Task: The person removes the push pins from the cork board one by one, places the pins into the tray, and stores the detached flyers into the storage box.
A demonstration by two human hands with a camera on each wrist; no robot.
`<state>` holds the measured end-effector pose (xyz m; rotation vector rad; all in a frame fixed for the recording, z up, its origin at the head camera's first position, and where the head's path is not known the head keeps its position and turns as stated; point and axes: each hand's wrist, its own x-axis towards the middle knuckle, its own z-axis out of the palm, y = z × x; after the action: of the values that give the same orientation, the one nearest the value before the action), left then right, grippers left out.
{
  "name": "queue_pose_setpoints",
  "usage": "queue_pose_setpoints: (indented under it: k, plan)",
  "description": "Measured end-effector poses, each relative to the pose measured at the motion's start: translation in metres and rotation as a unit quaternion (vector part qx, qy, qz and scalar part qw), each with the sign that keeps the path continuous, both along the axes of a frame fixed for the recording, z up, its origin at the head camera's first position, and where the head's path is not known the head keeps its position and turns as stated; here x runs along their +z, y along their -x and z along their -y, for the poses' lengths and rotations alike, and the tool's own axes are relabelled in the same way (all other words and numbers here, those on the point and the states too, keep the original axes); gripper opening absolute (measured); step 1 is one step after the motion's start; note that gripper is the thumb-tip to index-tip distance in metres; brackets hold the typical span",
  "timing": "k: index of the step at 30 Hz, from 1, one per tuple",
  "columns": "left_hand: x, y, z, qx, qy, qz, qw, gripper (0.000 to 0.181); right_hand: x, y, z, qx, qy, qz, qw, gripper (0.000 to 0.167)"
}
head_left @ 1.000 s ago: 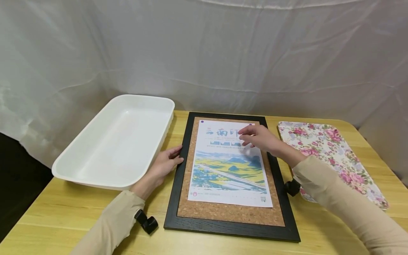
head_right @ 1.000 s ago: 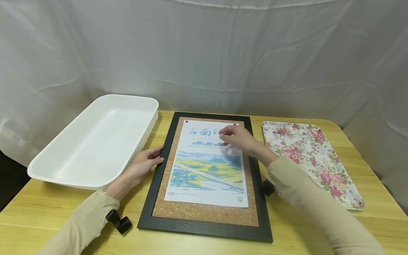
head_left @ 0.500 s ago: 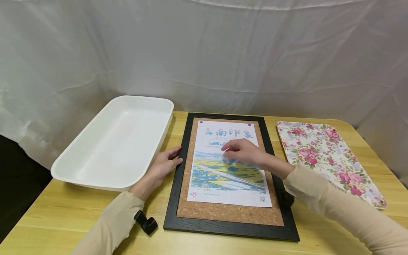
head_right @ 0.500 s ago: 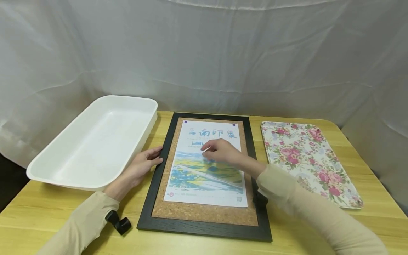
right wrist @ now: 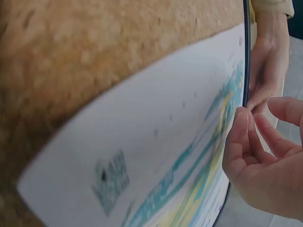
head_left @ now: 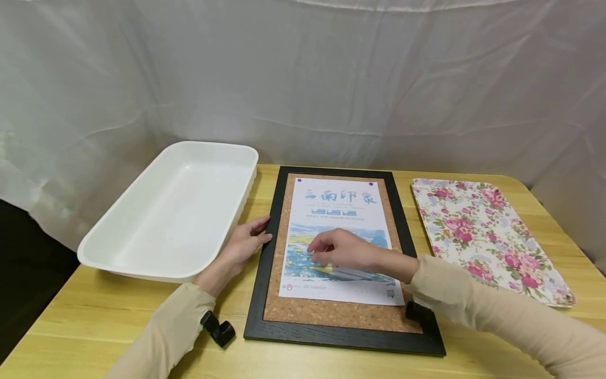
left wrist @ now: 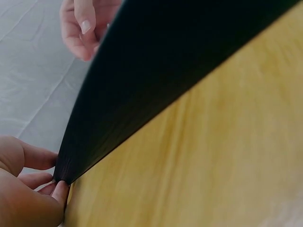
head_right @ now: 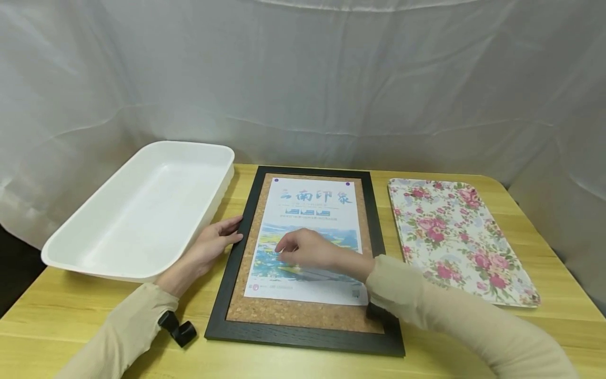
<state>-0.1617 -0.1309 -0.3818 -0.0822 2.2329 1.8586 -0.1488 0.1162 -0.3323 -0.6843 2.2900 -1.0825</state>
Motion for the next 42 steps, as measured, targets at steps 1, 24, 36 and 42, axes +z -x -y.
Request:
queue_pose_setpoints:
  k: [1, 24, 36, 42]
  plan:
    - [0.0, 0.0, 0.0, 0.001, 0.0, 0.0, 1.0, 0.053, -0.001, -0.001, 0.001, 0.003, -0.003, -0.006, 1.0, 0.02]
    - [-0.002, 0.002, 0.0, 0.005, -0.006, 0.001, 1.0, 0.053, -0.009, -0.023, 0.025, 0.06, 0.023, -0.033, 0.9974, 0.018]
    - [0.0, 0.001, 0.001, -0.001, -0.01, 0.003, 0.9999, 0.053, -0.013, -0.031, 0.032, 0.037, 0.011, -0.069, 0.9969, 0.013]
    - [-0.001, 0.0, 0.001, -0.002, -0.008, 0.005, 1.0, 0.053, -0.013, -0.035, 0.036, 0.009, 0.009, -0.059, 0.9982, 0.012]
